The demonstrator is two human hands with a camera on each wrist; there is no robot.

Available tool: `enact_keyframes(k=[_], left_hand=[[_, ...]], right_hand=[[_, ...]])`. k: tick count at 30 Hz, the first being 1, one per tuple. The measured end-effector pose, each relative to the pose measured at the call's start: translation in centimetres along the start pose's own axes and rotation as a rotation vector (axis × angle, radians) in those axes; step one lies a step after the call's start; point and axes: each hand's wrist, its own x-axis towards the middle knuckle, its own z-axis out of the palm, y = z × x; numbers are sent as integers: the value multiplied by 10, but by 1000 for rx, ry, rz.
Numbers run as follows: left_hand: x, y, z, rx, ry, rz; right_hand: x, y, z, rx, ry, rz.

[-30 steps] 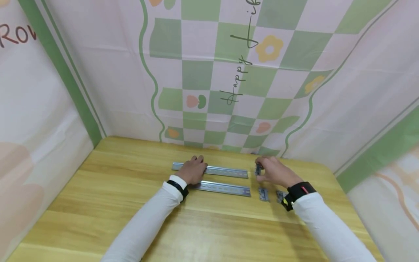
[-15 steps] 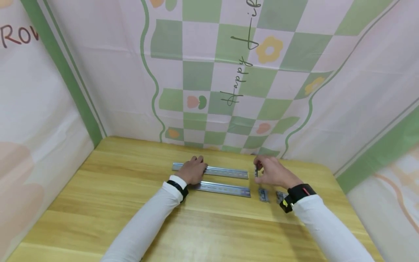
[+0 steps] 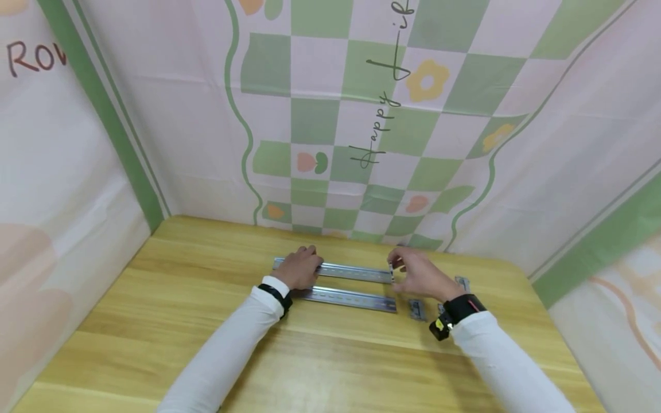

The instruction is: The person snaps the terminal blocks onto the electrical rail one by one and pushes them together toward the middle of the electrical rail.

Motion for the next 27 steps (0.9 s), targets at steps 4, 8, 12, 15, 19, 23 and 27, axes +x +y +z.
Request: enact_keyframes(k=[4,8,12,15,19,23,27], left_hand=[[-1,-3,1,3,5,-14],[-2,-4,1,7,11,-18],[-2,-5,1,2,13,-12],[-3,-6,1,0,16,-11],[-3,-5,1,15,20,-13],[-4,-5,1,35,31,-15],[-4,-5,0,57,49,-7]], right_hand=[[4,-5,7,-23,17,-2],[11,-11,15,-30,19,10],[20,-20,23,28,10,7],[29,-26,30,68,2,0],[40,-31,40,92,-1,-3],[50,-35,48,127,-6,-13],[58,-39,54,149,-17,-11]])
